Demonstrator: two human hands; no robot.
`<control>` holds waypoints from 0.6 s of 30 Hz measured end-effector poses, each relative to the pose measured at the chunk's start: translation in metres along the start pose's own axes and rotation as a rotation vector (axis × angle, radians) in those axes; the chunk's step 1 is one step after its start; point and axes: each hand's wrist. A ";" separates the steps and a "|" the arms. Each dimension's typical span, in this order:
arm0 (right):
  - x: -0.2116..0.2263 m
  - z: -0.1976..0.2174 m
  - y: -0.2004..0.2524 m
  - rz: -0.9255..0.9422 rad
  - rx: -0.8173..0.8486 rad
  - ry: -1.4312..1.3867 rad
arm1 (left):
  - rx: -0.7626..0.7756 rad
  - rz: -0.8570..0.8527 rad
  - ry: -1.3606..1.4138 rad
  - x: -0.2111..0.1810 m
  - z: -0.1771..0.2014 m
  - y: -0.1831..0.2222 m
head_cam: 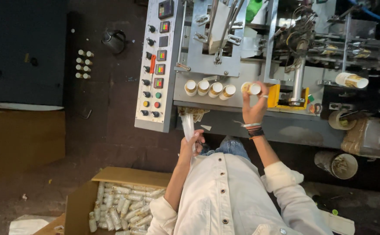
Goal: Packing paper cups into plastic sleeves and organizing them by a manufacturing machine.
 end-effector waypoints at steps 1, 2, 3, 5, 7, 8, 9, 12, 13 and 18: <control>-0.030 0.002 0.000 -0.049 0.009 0.241 | -0.017 -0.002 -0.010 0.003 0.003 0.000; -0.060 0.011 -0.001 -0.100 0.007 0.490 | -0.023 0.003 -0.018 0.008 0.002 -0.002; -0.076 0.013 0.008 -0.099 -0.009 0.498 | -0.005 0.007 -0.017 0.015 0.009 -0.001; -0.108 0.030 0.018 0.070 -0.003 0.719 | -0.018 -0.027 0.030 0.028 0.013 -0.009; -0.086 0.042 0.025 -0.027 -0.001 0.586 | -0.008 -0.017 0.009 0.030 0.013 -0.006; -0.077 0.043 0.037 -0.132 0.023 0.428 | -0.028 -0.008 -0.028 0.030 0.020 -0.002; -0.060 0.060 0.046 -0.138 -0.001 0.433 | -0.006 0.001 -0.036 0.025 0.016 0.001; -0.014 0.103 0.050 -0.100 0.029 0.414 | -0.061 0.003 -0.096 0.015 0.004 0.002; -0.003 0.121 0.047 -0.093 -0.038 0.379 | -0.067 0.007 -0.103 0.018 0.004 0.002; 0.004 0.219 -0.031 -0.058 -0.320 0.282 | -0.070 0.083 -0.100 0.018 -0.025 -0.003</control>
Point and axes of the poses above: each hand's wrist, its own y-axis away from the middle knuckle, its own z-axis out of the back of the hand, x = y × z, and after that the axes turned 15 degrees about -z, right-handed
